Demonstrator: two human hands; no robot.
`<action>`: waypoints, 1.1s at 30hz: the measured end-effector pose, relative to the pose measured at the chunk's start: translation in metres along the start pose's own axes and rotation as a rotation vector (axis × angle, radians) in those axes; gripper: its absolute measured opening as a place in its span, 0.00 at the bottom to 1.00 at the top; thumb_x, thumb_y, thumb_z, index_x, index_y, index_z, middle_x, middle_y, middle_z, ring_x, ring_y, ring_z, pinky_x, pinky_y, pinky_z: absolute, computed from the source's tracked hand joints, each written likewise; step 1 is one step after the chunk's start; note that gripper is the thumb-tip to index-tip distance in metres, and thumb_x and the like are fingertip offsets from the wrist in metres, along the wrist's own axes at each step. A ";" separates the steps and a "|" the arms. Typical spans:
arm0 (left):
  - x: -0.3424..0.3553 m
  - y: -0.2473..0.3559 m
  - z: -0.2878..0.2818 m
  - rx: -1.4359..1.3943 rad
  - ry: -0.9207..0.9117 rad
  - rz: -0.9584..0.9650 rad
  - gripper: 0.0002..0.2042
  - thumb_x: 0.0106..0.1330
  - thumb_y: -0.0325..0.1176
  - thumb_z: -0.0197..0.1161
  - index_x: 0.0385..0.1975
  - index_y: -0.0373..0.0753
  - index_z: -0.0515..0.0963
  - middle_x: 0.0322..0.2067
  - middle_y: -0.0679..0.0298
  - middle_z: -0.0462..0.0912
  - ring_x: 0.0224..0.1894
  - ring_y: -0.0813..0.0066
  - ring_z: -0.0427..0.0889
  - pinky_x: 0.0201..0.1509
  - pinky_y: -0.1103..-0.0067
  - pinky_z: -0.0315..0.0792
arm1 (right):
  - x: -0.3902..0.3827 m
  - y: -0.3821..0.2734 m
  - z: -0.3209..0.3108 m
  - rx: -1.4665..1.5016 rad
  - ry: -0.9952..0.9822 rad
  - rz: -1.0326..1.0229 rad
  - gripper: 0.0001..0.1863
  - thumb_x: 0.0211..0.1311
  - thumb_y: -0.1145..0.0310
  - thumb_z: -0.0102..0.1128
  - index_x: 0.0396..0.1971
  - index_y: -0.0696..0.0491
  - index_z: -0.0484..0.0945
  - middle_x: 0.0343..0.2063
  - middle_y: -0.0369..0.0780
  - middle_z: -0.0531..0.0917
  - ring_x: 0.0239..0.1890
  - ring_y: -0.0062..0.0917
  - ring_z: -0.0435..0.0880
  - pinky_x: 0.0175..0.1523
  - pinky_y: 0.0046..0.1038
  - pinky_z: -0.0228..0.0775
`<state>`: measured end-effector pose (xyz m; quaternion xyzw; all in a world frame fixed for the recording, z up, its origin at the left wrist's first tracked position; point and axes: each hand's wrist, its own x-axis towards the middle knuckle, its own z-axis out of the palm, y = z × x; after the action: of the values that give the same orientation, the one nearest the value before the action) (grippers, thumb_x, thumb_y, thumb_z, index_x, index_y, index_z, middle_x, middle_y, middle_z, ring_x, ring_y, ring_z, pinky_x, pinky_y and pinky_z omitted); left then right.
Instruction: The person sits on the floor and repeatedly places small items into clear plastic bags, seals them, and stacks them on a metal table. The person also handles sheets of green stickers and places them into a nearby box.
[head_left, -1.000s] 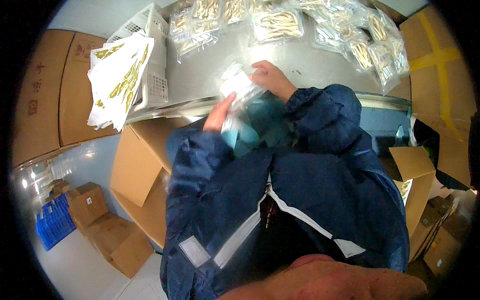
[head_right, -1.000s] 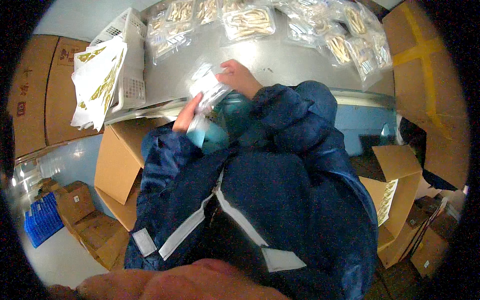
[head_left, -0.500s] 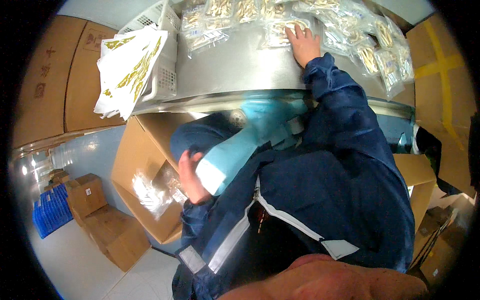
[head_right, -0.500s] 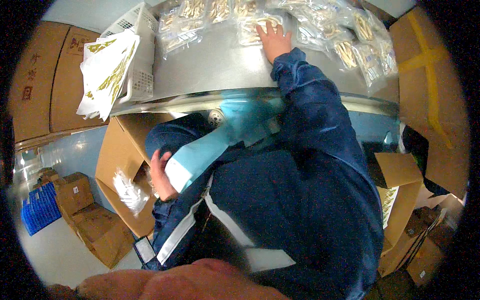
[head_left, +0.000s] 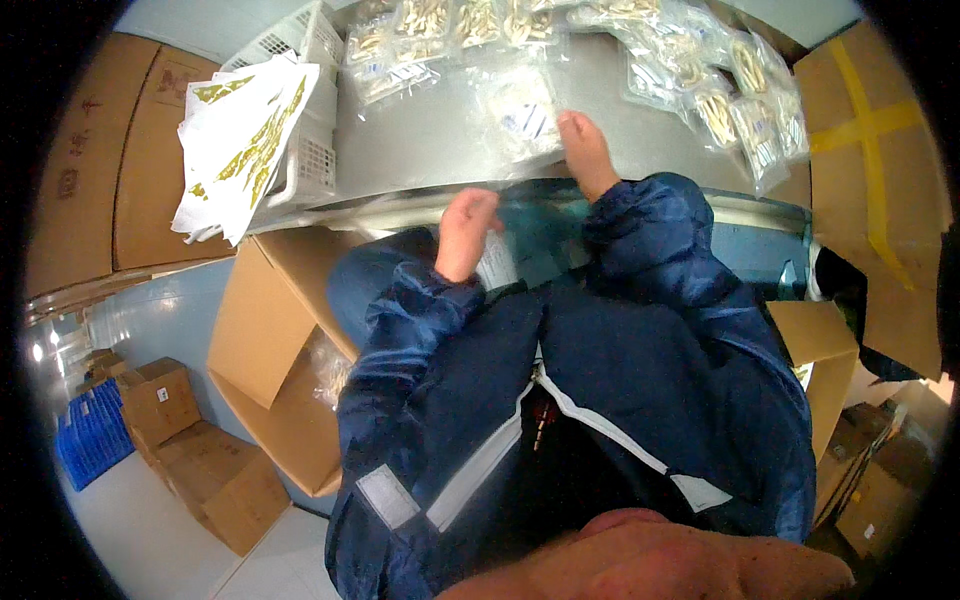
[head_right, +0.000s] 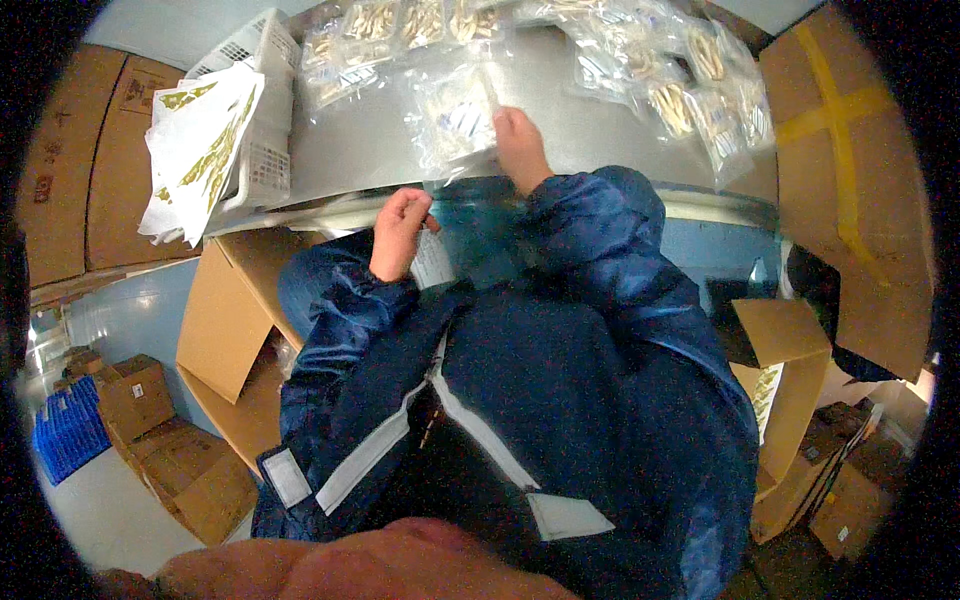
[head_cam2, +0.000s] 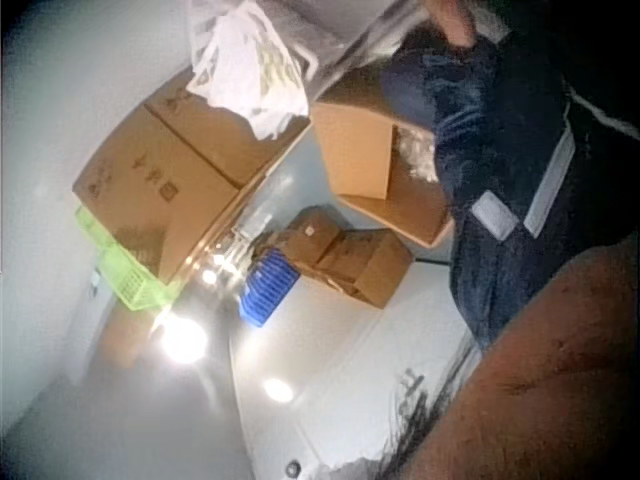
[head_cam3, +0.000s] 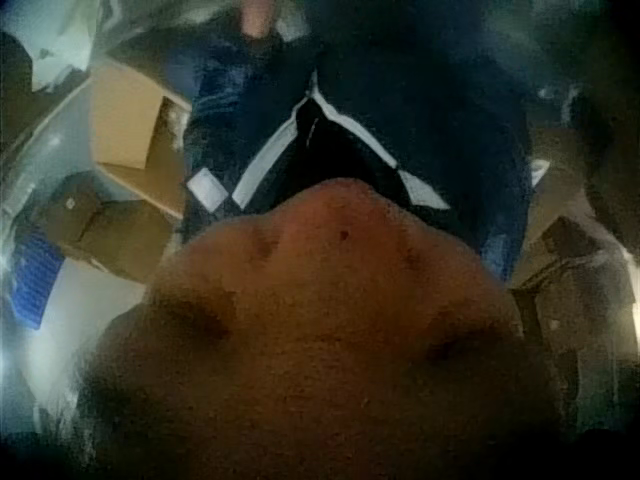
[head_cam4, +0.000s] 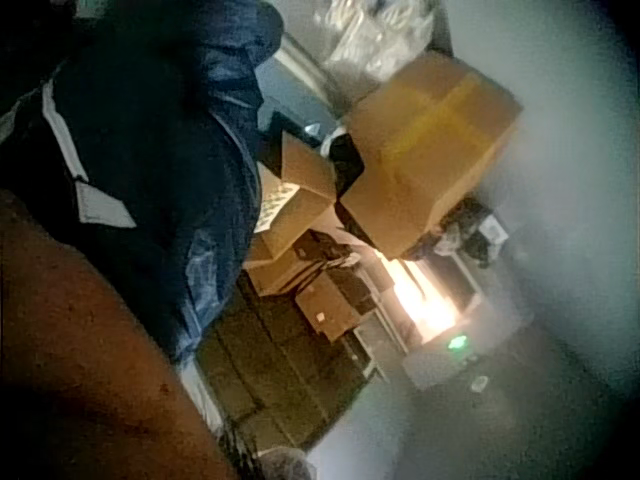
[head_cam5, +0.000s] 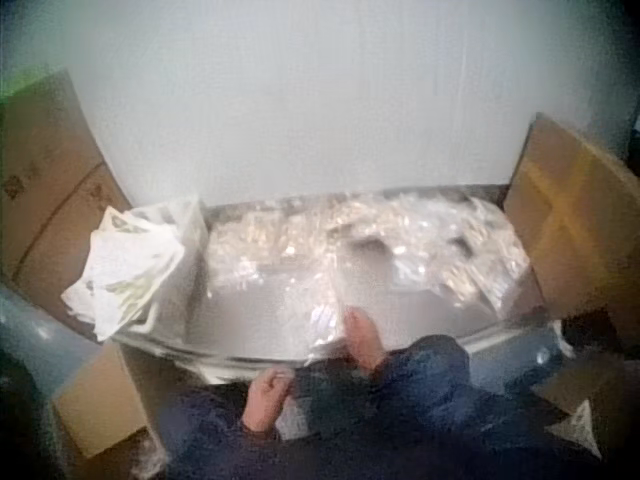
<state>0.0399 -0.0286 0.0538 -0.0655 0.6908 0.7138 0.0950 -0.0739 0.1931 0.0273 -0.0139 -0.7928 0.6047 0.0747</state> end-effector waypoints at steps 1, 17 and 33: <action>0.000 -0.002 0.002 0.058 -0.045 -0.029 0.08 0.70 0.34 0.58 0.40 0.35 0.76 0.24 0.67 0.78 0.29 0.79 0.78 0.34 0.82 0.69 | -0.011 0.004 0.010 0.011 -0.002 0.062 0.22 0.70 0.57 0.46 0.49 0.60 0.73 0.44 0.54 0.81 0.49 0.47 0.78 0.54 0.38 0.69; -0.033 0.070 0.027 -0.165 0.140 0.228 0.08 0.72 0.33 0.56 0.44 0.36 0.76 0.29 0.69 0.77 0.31 0.86 0.70 0.37 0.85 0.65 | -0.088 -0.107 -0.016 0.413 -0.779 0.401 0.23 0.58 0.69 0.67 0.54 0.55 0.73 0.37 0.34 0.80 0.42 0.18 0.77 0.52 0.23 0.68; -0.025 0.044 0.019 -0.179 -0.069 0.058 0.06 0.69 0.29 0.60 0.39 0.34 0.80 0.34 0.72 0.81 0.38 0.86 0.74 0.44 0.86 0.68 | -0.096 -0.125 -0.027 0.042 -0.466 0.019 0.16 0.57 0.58 0.68 0.35 0.57 0.81 0.28 0.39 0.84 0.32 0.22 0.81 0.40 0.25 0.73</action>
<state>0.0554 -0.0123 0.1031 -0.0290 0.6221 0.7771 0.0915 0.0333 0.1743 0.1445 0.1201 -0.7757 0.6086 -0.1158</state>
